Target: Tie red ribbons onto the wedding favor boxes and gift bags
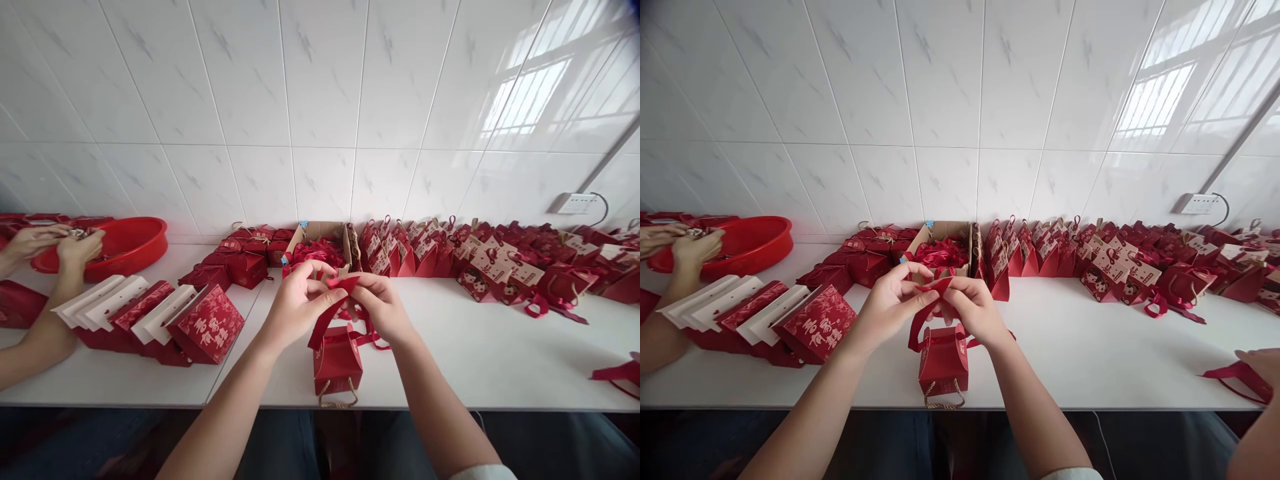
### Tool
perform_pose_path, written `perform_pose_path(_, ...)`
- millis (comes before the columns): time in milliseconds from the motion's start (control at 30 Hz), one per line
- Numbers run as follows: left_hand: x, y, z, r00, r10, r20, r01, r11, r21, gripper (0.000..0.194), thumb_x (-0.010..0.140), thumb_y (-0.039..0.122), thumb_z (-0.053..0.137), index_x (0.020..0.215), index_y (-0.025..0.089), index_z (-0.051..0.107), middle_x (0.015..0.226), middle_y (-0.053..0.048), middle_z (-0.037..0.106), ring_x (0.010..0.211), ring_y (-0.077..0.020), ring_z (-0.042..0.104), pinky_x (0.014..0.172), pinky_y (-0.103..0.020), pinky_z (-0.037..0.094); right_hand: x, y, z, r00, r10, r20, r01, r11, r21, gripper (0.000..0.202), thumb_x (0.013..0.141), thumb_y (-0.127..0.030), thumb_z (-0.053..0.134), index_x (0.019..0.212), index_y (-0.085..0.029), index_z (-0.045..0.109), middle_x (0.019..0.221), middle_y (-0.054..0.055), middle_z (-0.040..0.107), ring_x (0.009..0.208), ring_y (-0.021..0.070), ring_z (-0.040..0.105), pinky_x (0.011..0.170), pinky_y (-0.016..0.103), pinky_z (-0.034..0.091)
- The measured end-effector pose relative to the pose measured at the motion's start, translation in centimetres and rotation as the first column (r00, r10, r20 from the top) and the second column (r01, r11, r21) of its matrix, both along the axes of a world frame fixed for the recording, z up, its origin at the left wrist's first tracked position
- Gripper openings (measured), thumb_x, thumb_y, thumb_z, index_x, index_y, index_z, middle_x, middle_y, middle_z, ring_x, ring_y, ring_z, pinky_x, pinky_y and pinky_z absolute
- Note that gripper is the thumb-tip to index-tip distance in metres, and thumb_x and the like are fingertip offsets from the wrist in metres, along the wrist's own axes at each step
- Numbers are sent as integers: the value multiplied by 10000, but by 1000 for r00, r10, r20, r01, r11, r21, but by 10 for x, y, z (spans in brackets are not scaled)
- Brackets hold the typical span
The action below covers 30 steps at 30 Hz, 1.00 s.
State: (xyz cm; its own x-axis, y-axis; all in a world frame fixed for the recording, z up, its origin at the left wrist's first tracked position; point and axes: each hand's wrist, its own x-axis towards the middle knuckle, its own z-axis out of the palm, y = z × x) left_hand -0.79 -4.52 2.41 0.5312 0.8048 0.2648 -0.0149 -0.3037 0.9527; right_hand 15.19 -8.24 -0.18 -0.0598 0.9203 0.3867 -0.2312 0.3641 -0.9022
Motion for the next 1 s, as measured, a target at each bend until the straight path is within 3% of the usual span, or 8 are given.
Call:
perform_pose_path(100,0,2,-3,999,19,-34,-18,999,38,292,807,357,713,971,218,515,687,-8,719,645,-182,706,645,-268,536,3,-1,-6,994,100,-47,-100,995,-4,231,839,-351,607,915,-174,736,632,-4,634,468,92,508,438,213,392)
perform_pose_path(200,0,2,-6,1000,4,-22,-3,1000,26,278,802,338,719,950,215,517,702,3,699,651,-174,695,649,-265,527,2,1,-12,994,92,-50,-93,995,-21,240,854,-385,635,907,-171,731,642,-1,630,477,86,505,445,207,407)
perform_pose_path(367,-6,3,-15,982,-177,65,187,961,-203,255,824,289,687,1018,203,546,876,-20,677,851,-162,665,813,-282,508,0,4,-22,999,41,-25,-42,999,-35,295,892,-441,600,856,-173,719,667,11,626,569,100,568,562,226,487)
perform_pose_path(467,-10,6,-23,984,-118,136,158,927,-340,251,808,268,686,1010,196,557,868,-14,656,823,-144,641,775,-258,489,4,1,-21,999,37,35,-37,999,6,273,896,-419,599,835,-189,733,698,21,632,651,125,592,662,267,515)
perform_pose_path(533,-12,8,-27,985,-35,169,101,911,-400,246,792,275,692,983,192,560,814,1,627,759,-132,622,714,-245,476,7,-3,-19,974,-17,224,-10,993,117,250,904,-379,589,814,-199,737,755,46,656,714,154,603,710,309,520)
perform_pose_path(667,-14,9,-29,981,94,172,-11,902,-431,267,753,280,722,954,182,576,728,23,564,683,-111,571,651,-223,446,12,-6,-17,797,-279,536,32,905,423,226,924,-265,532,882,-204,746,860,91,688,760,185,634,682,330,531)
perform_pose_path(833,-14,4,-31,979,95,181,-2,890,-456,252,761,295,695,959,205,566,765,18,591,759,-129,594,718,-248,478,12,-3,-26,728,-440,526,80,816,572,234,917,-188,518,977,-176,743,871,108,678,788,187,663,681,314,563)
perform_pose_path(1000,-14,0,-36,978,49,202,31,927,-374,250,811,278,618,1055,228,601,693,35,572,747,-129,580,745,-242,479,8,-1,-34,729,-470,497,122,804,582,242,915,-193,530,1022,-213,745,930,103,672,842,198,667,723,333,576)
